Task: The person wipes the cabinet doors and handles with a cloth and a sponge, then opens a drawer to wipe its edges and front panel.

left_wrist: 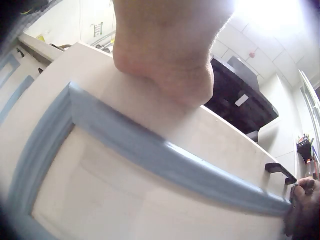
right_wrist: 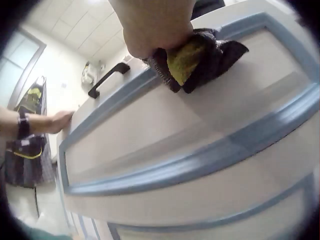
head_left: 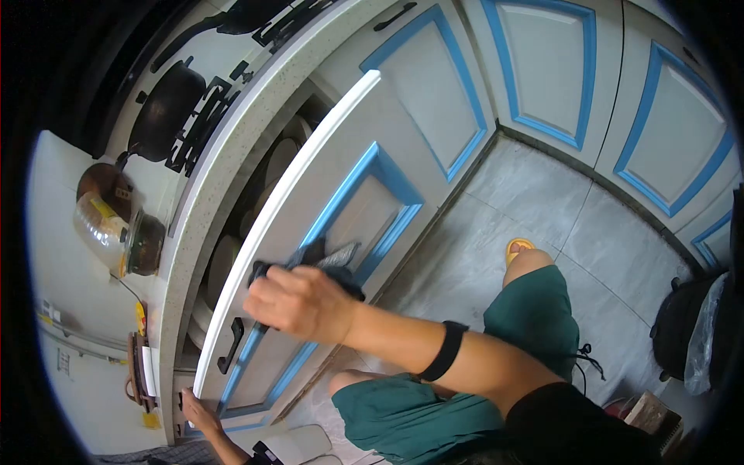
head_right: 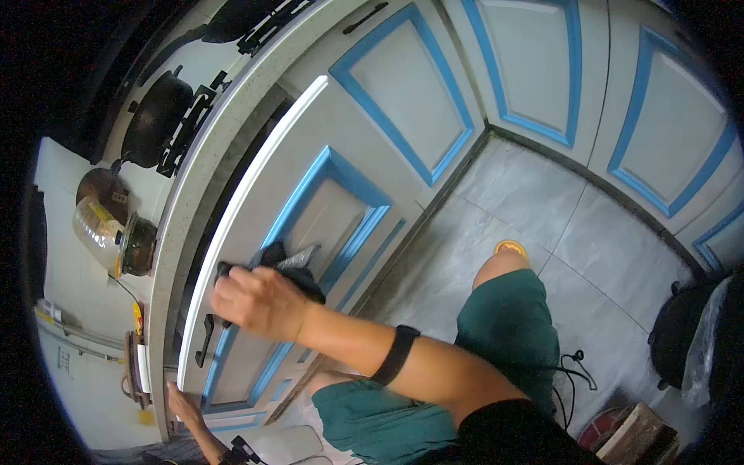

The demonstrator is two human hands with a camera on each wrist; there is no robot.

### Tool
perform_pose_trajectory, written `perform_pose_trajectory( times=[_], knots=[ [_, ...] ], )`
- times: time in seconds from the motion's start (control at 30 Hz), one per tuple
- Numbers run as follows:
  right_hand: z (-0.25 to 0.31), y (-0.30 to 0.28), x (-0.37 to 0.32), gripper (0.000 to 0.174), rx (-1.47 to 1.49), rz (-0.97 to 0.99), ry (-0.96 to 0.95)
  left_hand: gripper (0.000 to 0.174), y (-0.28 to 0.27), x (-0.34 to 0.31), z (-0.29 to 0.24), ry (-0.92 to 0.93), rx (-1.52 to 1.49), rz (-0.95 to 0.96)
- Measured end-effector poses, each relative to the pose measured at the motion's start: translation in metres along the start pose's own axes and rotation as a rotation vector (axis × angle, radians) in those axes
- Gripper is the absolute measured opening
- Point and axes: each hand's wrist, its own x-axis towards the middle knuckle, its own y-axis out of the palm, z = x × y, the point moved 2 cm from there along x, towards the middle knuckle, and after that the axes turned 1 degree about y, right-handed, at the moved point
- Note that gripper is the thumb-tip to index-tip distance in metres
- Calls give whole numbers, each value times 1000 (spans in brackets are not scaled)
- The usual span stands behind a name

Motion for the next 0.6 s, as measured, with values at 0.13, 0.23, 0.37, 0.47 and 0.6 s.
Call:
perform_pose_trajectory(
  times=[0.13, 0.23, 0.37, 0.47, 0.6],
  knots=[
    [-87, -54, 14, 15, -83, -501, 219, 51, -2, -1, 19, -16, 106, 12],
    [-105, -75, 21, 15, -123, -570, 427, 52, -3, -3, -17, -65, 107, 55],
    [-18, -2, 13, 11, -13, -277, 88, 53, 1, 2, -14, -95, 103, 49],
    [4, 17, 8, 4, 52, -197, 64, 54, 6, 10, -9, -72, 108, 47],
    [-7, 13, -13, 3, 106, -122, -2, 56, 3, 5, -22, -41, 128, 70]
  ],
)
